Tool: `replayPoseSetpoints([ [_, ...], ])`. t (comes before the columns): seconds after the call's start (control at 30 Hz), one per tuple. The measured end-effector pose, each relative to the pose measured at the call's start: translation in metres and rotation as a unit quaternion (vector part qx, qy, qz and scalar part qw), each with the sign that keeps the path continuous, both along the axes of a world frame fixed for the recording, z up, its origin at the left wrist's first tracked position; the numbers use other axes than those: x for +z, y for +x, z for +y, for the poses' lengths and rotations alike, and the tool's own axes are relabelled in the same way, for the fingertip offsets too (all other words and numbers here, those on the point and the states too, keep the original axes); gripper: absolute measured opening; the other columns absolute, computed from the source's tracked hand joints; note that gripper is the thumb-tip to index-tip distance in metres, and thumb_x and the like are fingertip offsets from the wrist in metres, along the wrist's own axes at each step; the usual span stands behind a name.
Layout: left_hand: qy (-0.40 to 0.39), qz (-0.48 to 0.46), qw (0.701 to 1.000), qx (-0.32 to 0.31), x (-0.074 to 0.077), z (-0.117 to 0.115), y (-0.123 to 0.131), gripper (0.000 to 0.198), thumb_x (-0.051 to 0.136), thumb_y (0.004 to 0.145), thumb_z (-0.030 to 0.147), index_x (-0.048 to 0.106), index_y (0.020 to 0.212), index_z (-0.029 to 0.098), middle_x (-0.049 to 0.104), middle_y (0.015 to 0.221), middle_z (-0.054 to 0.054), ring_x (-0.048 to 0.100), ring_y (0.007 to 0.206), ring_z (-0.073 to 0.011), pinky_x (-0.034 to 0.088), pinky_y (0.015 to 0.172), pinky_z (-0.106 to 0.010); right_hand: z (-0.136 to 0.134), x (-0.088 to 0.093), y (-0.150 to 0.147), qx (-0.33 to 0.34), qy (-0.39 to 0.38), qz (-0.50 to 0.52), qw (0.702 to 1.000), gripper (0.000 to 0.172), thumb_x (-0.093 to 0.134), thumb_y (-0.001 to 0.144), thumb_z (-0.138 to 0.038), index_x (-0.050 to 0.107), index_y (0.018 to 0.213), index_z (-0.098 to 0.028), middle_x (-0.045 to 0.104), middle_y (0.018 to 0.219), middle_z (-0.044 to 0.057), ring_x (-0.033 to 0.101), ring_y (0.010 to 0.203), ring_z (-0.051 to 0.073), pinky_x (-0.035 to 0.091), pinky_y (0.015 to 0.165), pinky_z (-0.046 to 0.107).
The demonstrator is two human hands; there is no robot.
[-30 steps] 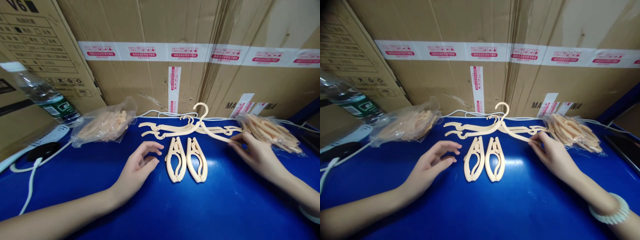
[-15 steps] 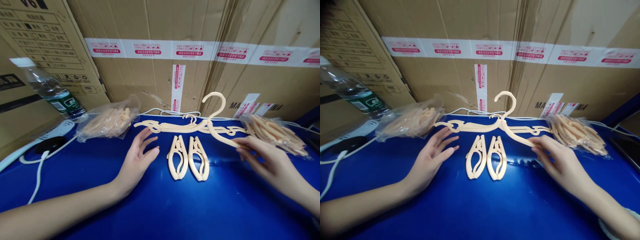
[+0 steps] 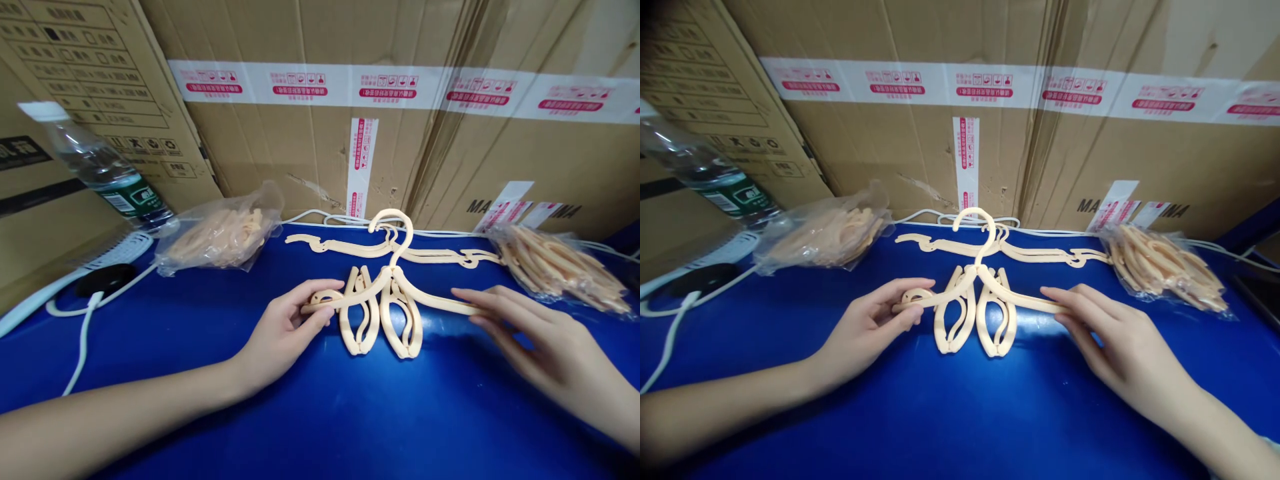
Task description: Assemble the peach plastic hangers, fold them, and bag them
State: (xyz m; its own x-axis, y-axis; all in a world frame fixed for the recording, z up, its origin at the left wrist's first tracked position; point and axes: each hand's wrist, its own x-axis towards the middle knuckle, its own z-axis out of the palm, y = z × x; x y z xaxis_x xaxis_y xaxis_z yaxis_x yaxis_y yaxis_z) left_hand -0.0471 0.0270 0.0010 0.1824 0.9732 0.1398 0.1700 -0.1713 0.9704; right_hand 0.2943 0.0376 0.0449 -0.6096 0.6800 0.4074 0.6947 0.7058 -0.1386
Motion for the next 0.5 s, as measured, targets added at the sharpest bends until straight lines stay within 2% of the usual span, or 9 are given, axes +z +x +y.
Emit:
replayPoseSetpoints([
  [0.1,-0.007,-0.016,1.0,0.013,0.001,0.0,-0.001,0.03,0.062,0.093,0.027,0.065,0.123,0.025,0.072,0.092,-0.001,0.066,0.071,-0.0122,0.058,0.069,-0.024,-0.001,-0.002,0.002,0.001,0.033,-0.04,0.999,0.049,0.051,0.098,-0.021,0.047,0.146,-0.028,0.065,0.106,0.009,0.062,0.085,0.023,0.051,0.071,0.036],
  [0.17,-0.008,-0.027,0.999,0.015,0.001,0.0,-0.001,0.029,0.063,0.093,0.027,0.065,0.122,0.025,0.07,0.086,0.001,0.064,0.067,-0.0113,0.057,0.066,-0.023,-0.001,-0.001,0.003,-0.007,0.092,-0.072,0.993,0.053,0.052,0.096,-0.017,0.045,0.147,-0.03,0.065,0.109,0.01,0.06,0.09,0.028,0.048,0.077,0.043],
  [0.23,-0.01,-0.032,0.999,0.014,0.001,-0.001,-0.001,0.027,0.063,0.093,0.027,0.066,0.12,0.025,0.069,0.082,0.001,0.064,0.065,-0.0112,0.057,0.065,-0.023,-0.003,0.003,0.003,-0.033,0.165,-0.094,0.981,0.05,0.053,0.095,-0.017,0.048,0.143,-0.03,0.066,0.109,0.013,0.058,0.09,0.032,0.046,0.078,0.048],
  [0.3,-0.01,-0.034,0.999,0.007,0.002,-0.002,0.0,0.025,0.063,0.093,0.026,0.066,0.118,0.024,0.068,0.077,0.002,0.064,0.064,-0.0113,0.056,0.064,-0.022,-0.008,0.005,0.003,-0.073,0.21,-0.109,0.969,0.041,0.053,0.096,-0.019,0.052,0.137,-0.027,0.067,0.108,0.015,0.06,0.087,0.033,0.047,0.074,0.046],
  [0.37,-0.009,-0.035,0.999,-0.002,0.002,-0.002,0.0,0.024,0.063,0.094,0.026,0.065,0.117,0.024,0.066,0.071,0.003,0.063,0.063,-0.0109,0.055,0.063,-0.021,-0.013,0.006,0.002,-0.107,0.231,-0.126,0.959,0.035,0.052,0.097,-0.019,0.055,0.132,-0.024,0.068,0.107,0.014,0.063,0.078,0.028,0.046,0.062,0.037],
  [0.43,-0.009,-0.037,0.999,-0.008,0.002,-0.002,0.001,0.023,0.062,0.094,0.024,0.065,0.117,0.023,0.065,0.068,0.004,0.063,0.062,-0.0102,0.054,0.062,-0.02,-0.017,0.005,0.002,-0.121,0.243,-0.149,0.951,0.034,0.05,0.097,-0.015,0.056,0.13,-0.022,0.071,0.109,0.012,0.064,0.068,0.022,0.041,0.051,0.032],
  [0.5,-0.009,-0.04,0.999,-0.007,0.002,-0.002,0.001,0.023,0.063,0.094,0.023,0.065,0.116,0.022,0.065,0.068,0.004,0.063,0.062,-0.0097,0.054,0.062,-0.019,-0.018,0.004,0.002,-0.121,0.258,-0.166,0.944,0.036,0.049,0.096,-0.01,0.056,0.13,-0.02,0.072,0.109,0.01,0.064,0.063,0.019,0.039,0.047,0.03],
])
